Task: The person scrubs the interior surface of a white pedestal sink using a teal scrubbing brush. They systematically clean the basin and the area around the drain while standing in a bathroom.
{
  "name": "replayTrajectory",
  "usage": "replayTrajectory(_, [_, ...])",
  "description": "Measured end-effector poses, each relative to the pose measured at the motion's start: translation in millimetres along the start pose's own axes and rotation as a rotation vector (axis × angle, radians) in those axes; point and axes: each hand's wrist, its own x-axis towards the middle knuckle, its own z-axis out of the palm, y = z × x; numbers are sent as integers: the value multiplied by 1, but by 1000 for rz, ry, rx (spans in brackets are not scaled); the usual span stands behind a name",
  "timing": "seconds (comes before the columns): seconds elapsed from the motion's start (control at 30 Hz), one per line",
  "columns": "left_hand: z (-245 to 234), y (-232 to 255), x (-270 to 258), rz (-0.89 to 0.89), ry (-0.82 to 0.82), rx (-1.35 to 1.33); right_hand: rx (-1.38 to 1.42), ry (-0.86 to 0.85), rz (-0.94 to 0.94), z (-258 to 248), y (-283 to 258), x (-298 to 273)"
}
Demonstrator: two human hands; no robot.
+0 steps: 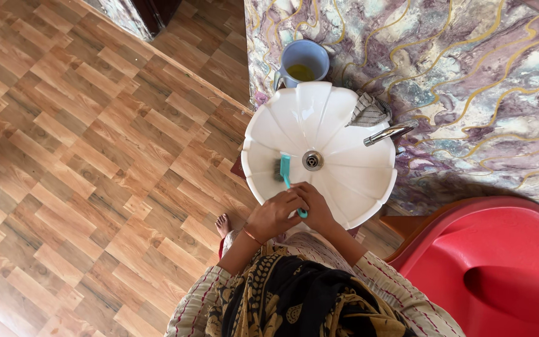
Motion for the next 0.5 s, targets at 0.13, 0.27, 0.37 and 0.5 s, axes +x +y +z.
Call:
replayTrajectory(0.13, [-6, -23, 6, 6, -18, -29, 65, 55, 182, 12, -9, 16])
replayTrajectory(0.27, [-21, -40, 12, 47, -56, -61, 3, 118, 222, 22, -17, 28])
replayTrajectory(0.37, [-34, -44, 8, 135, -113, -75, 8, 131, 298, 32, -27, 21])
replayTrajectory(0.5, [-49, -64, 17, 131, -238, -138, -81, 213, 336, 48, -31, 34])
